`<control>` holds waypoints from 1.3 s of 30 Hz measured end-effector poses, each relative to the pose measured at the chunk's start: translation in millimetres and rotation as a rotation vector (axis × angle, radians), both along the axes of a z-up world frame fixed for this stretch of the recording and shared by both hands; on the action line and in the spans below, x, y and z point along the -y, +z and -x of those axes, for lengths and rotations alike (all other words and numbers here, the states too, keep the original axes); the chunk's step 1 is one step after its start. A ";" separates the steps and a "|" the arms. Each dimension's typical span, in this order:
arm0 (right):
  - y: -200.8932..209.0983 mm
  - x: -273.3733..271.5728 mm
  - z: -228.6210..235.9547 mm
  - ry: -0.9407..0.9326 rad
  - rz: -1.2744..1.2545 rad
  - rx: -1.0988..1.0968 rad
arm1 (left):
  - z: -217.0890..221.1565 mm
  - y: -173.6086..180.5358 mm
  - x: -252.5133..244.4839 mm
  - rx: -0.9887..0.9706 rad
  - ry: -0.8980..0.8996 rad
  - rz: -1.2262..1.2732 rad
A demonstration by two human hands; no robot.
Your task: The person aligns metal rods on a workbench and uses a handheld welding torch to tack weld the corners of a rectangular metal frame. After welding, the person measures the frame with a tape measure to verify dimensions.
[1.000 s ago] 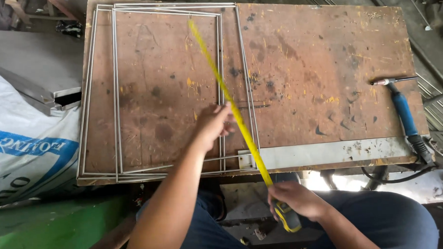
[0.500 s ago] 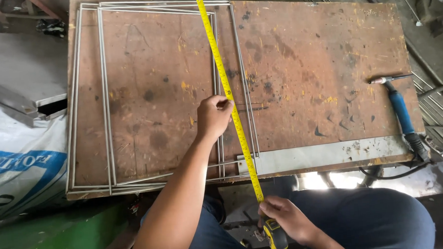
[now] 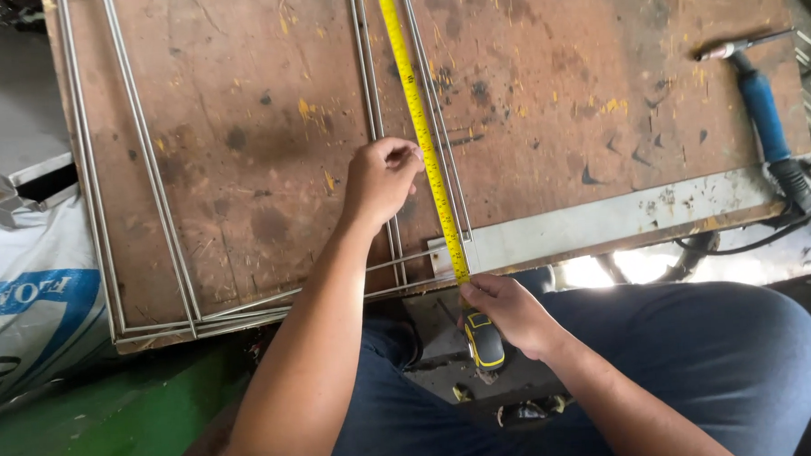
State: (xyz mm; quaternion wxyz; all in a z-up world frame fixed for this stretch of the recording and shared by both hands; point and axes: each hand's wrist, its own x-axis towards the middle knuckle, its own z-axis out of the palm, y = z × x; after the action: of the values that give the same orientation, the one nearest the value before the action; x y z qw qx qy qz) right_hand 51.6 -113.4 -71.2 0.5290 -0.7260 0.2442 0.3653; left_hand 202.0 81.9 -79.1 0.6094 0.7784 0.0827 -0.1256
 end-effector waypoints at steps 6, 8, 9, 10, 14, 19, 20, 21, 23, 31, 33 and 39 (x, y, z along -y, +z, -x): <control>-36.5 9.4 19.1 -0.036 -0.039 0.004 | -0.5 3.1 -3.4 -0.014 0.020 -0.006; -41.7 9.5 24.2 -0.039 -0.040 0.011 | -0.8 2.5 -4.2 -0.007 0.039 -0.007; -38.4 9.0 24.7 -0.043 -0.040 0.008 | -1.2 1.3 -4.4 -0.010 0.036 -0.007; -35.2 8.3 25.0 -0.052 -0.044 0.012 | -1.2 0.2 -5.4 -0.008 0.042 0.002; -40.2 12.3 23.5 -0.033 -0.041 -0.031 | 0.0 -3.1 -7.4 0.002 0.038 -0.012; -34.5 11.0 29.9 0.162 0.054 -0.069 | 8.8 -1.4 -10.0 0.034 -0.015 -0.052; -19.7 4.4 13.5 0.181 0.046 -0.101 | -2.7 1.8 -10.6 0.099 -0.035 -0.053; -23.4 5.0 14.5 0.176 0.047 -0.098 | -3.6 0.7 -10.3 0.102 -0.040 -0.052; -30.0 5.1 18.5 0.154 -0.003 -0.154 | -2.1 -0.9 -12.1 0.108 -0.041 -0.039; -53.0 9.3 22.1 0.169 0.022 -0.132 | -0.1 -1.2 -13.2 0.093 -0.059 -0.069; -55.2 9.8 21.8 0.177 0.034 -0.129 | 0.6 -1.0 -13.8 0.103 -0.078 -0.092; -58.2 12.5 20.0 0.167 0.011 -0.136 | 0.8 0.3 -13.3 0.065 -0.067 -0.111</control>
State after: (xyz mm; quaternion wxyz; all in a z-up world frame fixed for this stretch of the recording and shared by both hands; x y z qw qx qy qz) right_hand 31.6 -126.0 -129.3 0.4748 -0.7202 0.2202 0.4554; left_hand 201.2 95.2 -78.8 0.5633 0.8169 0.0436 -0.1160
